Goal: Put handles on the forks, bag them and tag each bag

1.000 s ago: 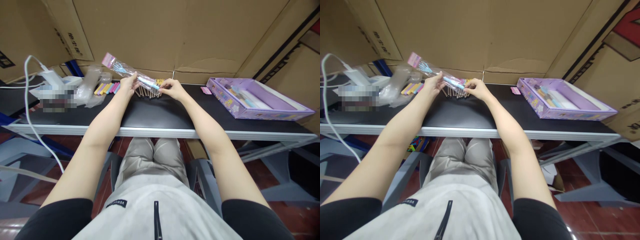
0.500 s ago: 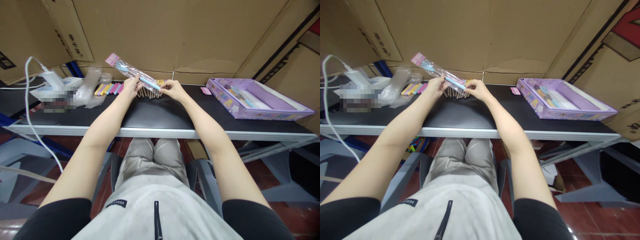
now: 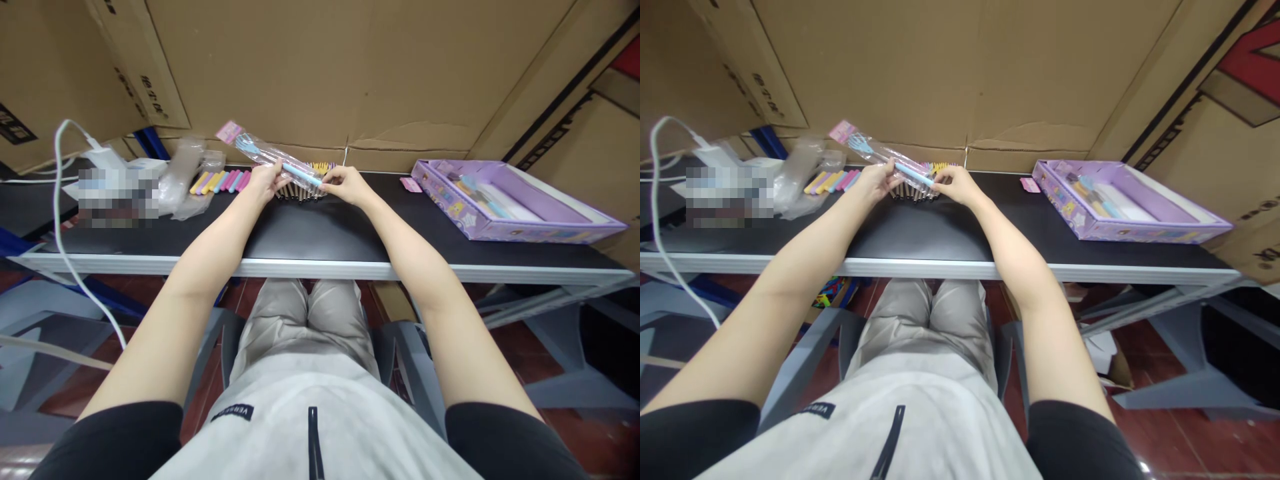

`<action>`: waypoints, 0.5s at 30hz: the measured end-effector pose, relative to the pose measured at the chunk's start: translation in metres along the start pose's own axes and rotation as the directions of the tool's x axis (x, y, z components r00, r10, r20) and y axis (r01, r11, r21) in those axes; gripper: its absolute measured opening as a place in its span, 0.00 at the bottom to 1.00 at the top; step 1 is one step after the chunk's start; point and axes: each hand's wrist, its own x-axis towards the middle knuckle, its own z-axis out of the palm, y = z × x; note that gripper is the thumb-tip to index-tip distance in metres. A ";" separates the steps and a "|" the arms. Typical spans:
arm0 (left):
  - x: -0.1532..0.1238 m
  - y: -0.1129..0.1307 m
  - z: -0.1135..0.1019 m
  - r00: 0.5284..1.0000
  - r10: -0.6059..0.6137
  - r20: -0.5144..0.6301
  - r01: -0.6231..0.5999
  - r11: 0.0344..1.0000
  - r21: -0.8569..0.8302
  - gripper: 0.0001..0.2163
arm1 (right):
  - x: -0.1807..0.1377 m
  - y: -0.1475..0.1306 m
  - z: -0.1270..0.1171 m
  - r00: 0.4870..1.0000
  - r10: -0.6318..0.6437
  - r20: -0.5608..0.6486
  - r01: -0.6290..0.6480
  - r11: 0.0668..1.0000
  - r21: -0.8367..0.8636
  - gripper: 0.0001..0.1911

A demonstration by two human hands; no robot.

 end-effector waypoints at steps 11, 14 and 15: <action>-0.006 -0.001 0.000 0.998 -0.005 0.067 -0.002 0.995 0.095 0.09 | 0.002 0.012 -0.001 0.994 -0.057 0.091 0.063 0.996 -0.069 0.08; -0.005 -0.002 0.000 0.996 -0.033 0.084 0.021 0.989 0.146 0.08 | 0.002 0.013 -0.001 0.995 -0.002 0.104 0.012 0.996 -0.089 0.08; -0.005 -0.002 0.000 0.996 -0.034 0.085 0.021 0.989 0.149 0.08 | 0.002 0.013 -0.001 0.994 0.015 0.104 -0.005 0.995 -0.097 0.08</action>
